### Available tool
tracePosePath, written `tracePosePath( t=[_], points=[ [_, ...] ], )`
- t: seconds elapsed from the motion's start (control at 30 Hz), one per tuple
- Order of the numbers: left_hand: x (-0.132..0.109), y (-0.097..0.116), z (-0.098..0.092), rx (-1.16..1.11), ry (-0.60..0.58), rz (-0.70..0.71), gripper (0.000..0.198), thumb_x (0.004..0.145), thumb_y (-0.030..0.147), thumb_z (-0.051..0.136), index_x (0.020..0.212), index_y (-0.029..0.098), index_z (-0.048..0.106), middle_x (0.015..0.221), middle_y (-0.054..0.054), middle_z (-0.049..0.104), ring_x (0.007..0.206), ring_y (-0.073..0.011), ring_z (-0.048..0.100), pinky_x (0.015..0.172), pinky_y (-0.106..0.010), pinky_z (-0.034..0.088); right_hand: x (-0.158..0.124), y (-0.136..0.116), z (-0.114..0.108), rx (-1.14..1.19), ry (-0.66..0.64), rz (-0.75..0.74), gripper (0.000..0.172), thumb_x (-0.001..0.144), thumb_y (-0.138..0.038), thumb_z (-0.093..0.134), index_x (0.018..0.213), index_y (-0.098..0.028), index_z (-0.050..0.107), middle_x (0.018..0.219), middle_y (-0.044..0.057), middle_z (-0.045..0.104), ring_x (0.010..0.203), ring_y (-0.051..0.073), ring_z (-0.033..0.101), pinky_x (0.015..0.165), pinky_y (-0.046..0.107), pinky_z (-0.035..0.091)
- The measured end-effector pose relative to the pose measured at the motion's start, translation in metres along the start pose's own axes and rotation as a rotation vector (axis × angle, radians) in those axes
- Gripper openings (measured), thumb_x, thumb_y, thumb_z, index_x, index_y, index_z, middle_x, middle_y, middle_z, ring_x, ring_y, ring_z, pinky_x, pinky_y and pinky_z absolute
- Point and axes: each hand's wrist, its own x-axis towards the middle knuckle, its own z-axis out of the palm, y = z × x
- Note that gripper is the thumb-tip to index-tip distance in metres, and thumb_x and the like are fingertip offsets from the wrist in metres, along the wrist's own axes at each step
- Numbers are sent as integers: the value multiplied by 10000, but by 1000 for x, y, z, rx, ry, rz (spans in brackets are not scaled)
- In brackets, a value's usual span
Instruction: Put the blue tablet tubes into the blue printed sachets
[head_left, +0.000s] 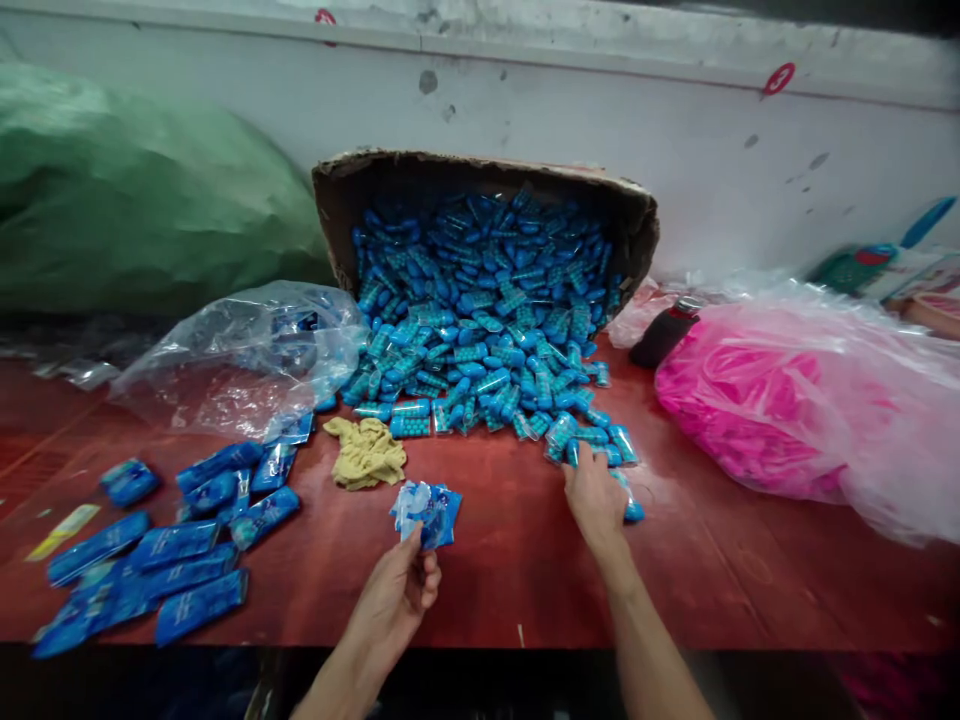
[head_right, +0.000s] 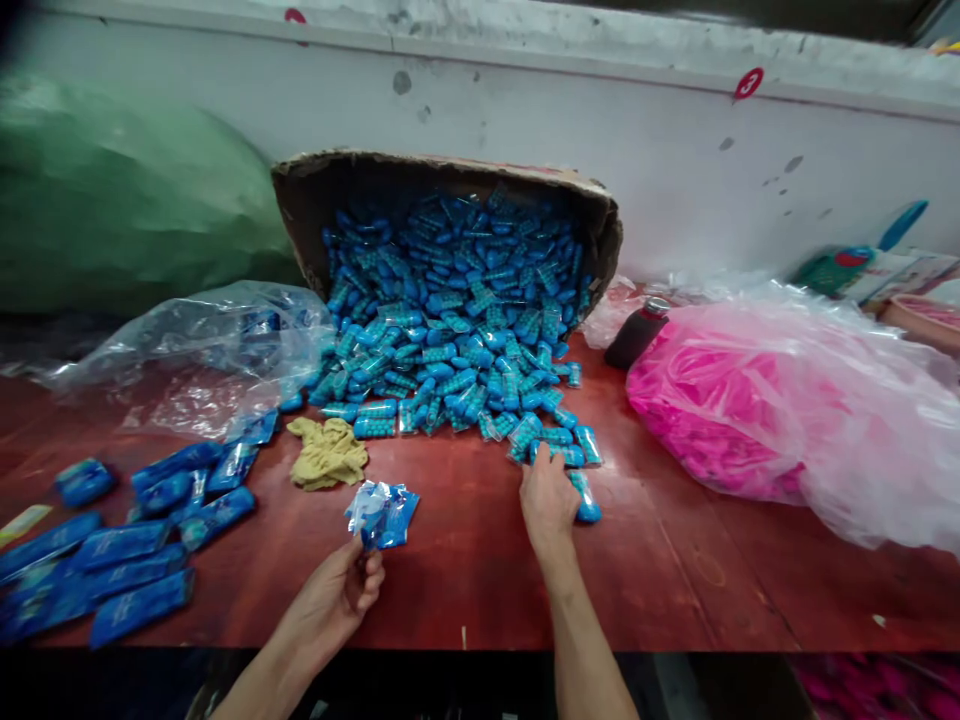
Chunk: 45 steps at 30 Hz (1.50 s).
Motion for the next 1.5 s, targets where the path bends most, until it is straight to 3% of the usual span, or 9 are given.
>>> tracePosePath(
  t=[0.2, 0.47, 0.67, 0.77, 0.83, 1.03, 1.13, 1.27, 1.5],
  points=[
    [0, -1, -3, 5, 17, 21, 245, 658, 327, 668, 639, 157, 492, 445, 34, 533, 356, -59, 450, 305, -144, 285, -25, -26, 8, 87, -148, -162, 467, 872, -200, 359, 1333, -229, 292, 938, 98, 608, 752, 211, 629, 583, 273, 395],
    [3, -3, -6, 189, 55, 227, 385, 542, 463, 708, 635, 163, 484, 408, 53, 522, 347, -65, 449, 299, -153, 293, -33, -34, -4, 291, -216, -221, 325, 849, -326, 435, 1145, -217, 514, 1036, 108, 584, 947, 258, 570, 685, 308, 423],
    [5, -4, -9, 204, 72, 214, 401, 510, 461, 719, 643, 169, 477, 395, 59, 519, 335, -68, 444, 295, -156, 287, -22, -33, 6, 660, -324, -180, 406, 764, -177, 491, 1169, -204, 483, 1073, 95, 568, 980, 244, 552, 797, 351, 416],
    [6, -6, -10, 178, 70, 208, 388, 521, 444, 718, 657, 174, 474, 398, 62, 518, 342, -68, 447, 300, -156, 289, -25, -34, 10, 864, -426, -164, 379, 748, -223, 490, 1125, -188, 491, 825, 38, 608, 710, 191, 613, 628, 311, 488],
    [7, -7, -10, 171, 70, 214, 371, 541, 434, 710, 663, 172, 477, 406, 62, 521, 352, -66, 452, 308, -154, 296, -33, -37, 9, 962, -486, -135, 336, 762, -292, 459, 1074, -170, 480, 663, -12, 558, 507, 148, 566, 457, 275, 484],
    [8, -8, -10, 187, 91, 239, 360, 552, 434, 699, 674, 168, 490, 414, 62, 522, 354, -68, 458, 310, -158, 310, -66, -52, -3, 1554, -642, -1, 321, 701, -323, 569, 959, -205, 419, 618, -81, 464, 377, 42, 391, 259, 122, 317],
    [7, -9, -8, 202, 99, 260, 359, 549, 440, 695, 672, 167, 497, 418, 60, 523, 358, -73, 465, 311, -163, 322, -74, -60, -5, 1691, -671, 69, 406, 690, -300, 604, 1042, -216, 421, 572, -100, 441, 358, 28, 339, 246, 97, 284],
    [6, -10, -9, 229, 104, 304, 338, 569, 436, 681, 668, 159, 515, 431, 55, 523, 367, -71, 462, 318, -167, 340, -78, -65, -5, 1728, -707, 92, 472, 694, -294, 599, 1120, -178, 434, 512, -97, 428, 376, 55, 394, 258, 129, 365],
    [8, -8, -12, 184, 126, 336, 332, 586, 421, 677, 723, 163, 520, 435, 56, 533, 376, -77, 468, 325, -170, 347, -83, -62, -9, 1752, -760, 162, 510, 670, -270, 624, 1128, -177, 421, 644, -53, 523, 480, 84, 513, 385, 228, 513]
  ],
)
